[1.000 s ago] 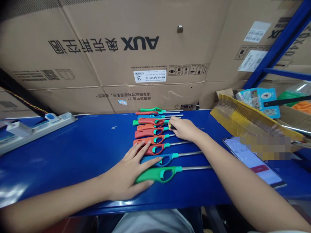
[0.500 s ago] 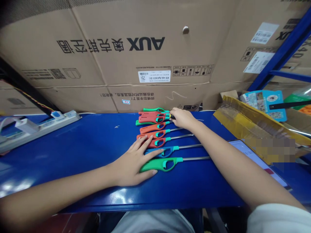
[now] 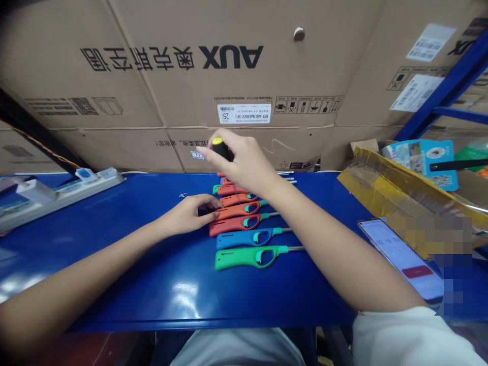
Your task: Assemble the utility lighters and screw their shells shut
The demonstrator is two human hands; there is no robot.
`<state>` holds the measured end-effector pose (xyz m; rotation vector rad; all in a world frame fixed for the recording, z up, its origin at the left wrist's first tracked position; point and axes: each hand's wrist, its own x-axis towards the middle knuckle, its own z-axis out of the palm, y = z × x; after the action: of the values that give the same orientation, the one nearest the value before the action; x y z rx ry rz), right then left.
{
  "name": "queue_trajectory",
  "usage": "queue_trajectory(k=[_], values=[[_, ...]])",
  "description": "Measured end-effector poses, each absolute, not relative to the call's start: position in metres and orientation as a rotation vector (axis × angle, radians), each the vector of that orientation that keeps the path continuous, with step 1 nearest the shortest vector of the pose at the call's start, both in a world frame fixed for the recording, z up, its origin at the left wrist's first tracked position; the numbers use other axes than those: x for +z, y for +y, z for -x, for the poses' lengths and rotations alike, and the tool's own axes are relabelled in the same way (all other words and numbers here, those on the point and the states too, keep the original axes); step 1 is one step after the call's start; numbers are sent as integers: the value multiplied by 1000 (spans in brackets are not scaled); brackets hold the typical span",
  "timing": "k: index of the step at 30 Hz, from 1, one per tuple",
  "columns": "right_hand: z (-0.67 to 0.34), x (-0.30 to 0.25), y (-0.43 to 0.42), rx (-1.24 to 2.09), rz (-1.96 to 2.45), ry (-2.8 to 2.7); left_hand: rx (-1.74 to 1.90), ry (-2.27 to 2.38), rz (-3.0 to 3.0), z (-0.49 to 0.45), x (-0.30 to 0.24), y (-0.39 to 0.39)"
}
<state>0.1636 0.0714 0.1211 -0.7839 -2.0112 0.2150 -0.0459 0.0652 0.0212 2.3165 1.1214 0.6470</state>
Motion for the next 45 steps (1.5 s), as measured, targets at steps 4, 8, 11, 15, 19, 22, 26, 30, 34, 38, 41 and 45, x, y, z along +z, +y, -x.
queue_trajectory(k=[4,8,11,15,19,22,26,30,34,38,41,45], values=[[-139,105,79,183,690,-2071,683,977,-2211,54,12,71],[-126,88,89,130,621,-2112,698,875,-2213,61,10,75],[-121,81,93,108,629,-2139,692,847,-2198,64,8,79],[-120,77,94,55,657,-2170,695,845,-2204,64,5,78],[-123,81,89,-143,842,-2193,755,886,-2213,61,3,75],[-126,87,84,-281,997,-2208,798,933,-2229,59,1,73],[-130,96,80,-92,959,-2390,801,960,-2264,58,2,73],[-135,103,79,-125,1022,-2484,801,936,-2292,58,2,72],[-137,108,77,-35,969,-2506,815,951,-2303,58,1,73],[-138,111,76,-82,967,-2511,815,940,-2302,58,2,72],[-140,112,75,-92,907,-2486,797,941,-2300,58,2,72],[-140,115,73,-117,948,-2525,796,938,-2298,58,2,72]])
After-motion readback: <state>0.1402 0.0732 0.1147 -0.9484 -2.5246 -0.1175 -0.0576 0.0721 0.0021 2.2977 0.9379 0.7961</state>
